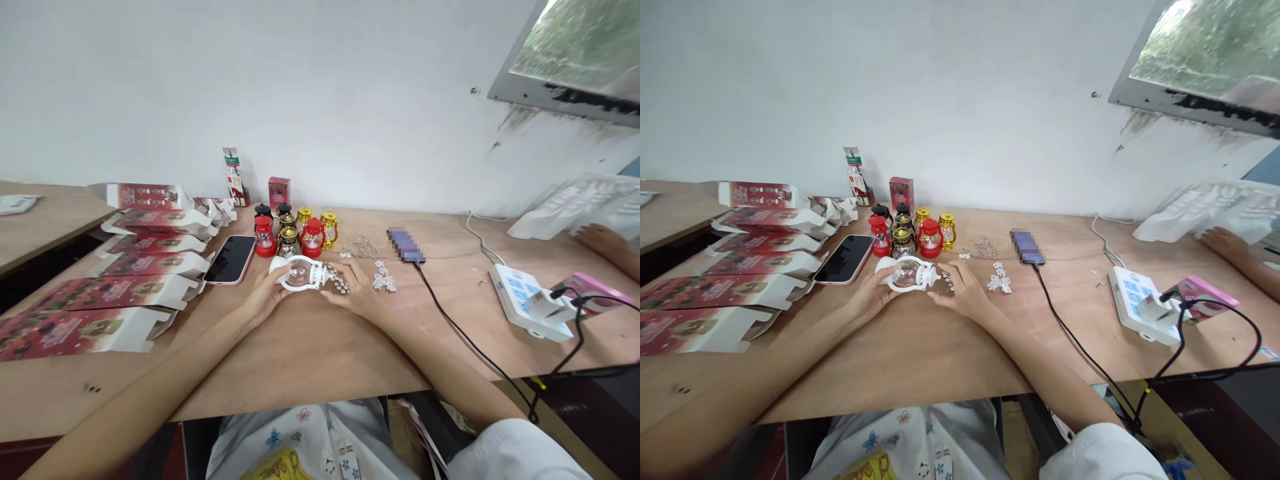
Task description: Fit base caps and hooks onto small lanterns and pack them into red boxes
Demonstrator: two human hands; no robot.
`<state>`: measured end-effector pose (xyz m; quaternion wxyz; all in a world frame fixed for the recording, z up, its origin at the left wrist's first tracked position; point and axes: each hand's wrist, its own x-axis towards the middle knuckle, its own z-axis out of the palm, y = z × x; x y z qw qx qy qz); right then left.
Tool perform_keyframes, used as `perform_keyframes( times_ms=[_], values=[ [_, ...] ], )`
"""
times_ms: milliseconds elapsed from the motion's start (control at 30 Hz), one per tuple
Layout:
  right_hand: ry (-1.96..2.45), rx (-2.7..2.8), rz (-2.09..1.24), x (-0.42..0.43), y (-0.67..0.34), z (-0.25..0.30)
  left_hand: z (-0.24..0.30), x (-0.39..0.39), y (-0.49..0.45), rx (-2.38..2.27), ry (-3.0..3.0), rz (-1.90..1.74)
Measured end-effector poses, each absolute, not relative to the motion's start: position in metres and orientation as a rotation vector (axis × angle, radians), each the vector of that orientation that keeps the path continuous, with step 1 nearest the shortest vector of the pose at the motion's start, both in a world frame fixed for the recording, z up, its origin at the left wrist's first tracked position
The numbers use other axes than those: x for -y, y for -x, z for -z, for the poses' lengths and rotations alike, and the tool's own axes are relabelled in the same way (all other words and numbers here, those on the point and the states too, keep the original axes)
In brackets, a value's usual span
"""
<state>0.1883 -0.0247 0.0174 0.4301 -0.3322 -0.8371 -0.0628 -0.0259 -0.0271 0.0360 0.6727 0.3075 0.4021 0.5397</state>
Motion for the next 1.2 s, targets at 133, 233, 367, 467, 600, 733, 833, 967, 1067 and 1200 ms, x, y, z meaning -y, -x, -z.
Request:
perform_keyframes(
  times_ms=[133, 233, 367, 467, 600, 733, 833, 967, 1067, 1200],
  values=[
    [0.836, 2.122, 0.152, 0.025, -0.189, -0.019, -0.036, 0.027, 0.025, -0.905, -0.67, -1.212],
    [0.814, 2.124, 0.159, 0.025, -0.19, -0.018, -0.037, 0.028, 0.025, -0.923, -0.671, -1.208],
    [0.748, 2.151, 0.131, 0.023, -0.19, -0.015, -0.039, 0.029, 0.025, -0.937, -0.694, -1.201],
    [0.73, 2.159, 0.089, 0.022, -0.19, -0.014, -0.039, 0.03, 0.025, -0.936, -0.704, -1.2],
    [0.705, 2.155, 0.07, 0.022, -0.19, -0.016, -0.038, 0.029, 0.025, -0.931, -0.709, -1.201],
    [0.689, 2.169, 0.074, 0.022, -0.191, -0.019, -0.036, 0.029, 0.025, -0.924, -0.708, -1.193],
    [0.669, 2.186, 0.155, 0.02, -0.192, -0.019, -0.035, 0.029, 0.026, -0.907, -0.728, -1.205],
    [0.646, 2.212, 0.248, 0.016, -0.195, -0.019, -0.035, 0.03, 0.026, -0.889, -0.776, -1.231],
    [0.656, 2.218, 0.232, 0.014, -0.197, -0.02, -0.035, 0.031, 0.025, -0.878, -0.762, -1.256],
    [0.665, 2.198, 0.108, 0.015, -0.197, -0.023, -0.037, 0.033, 0.024, -0.834, -0.736, -1.269]
  ],
)
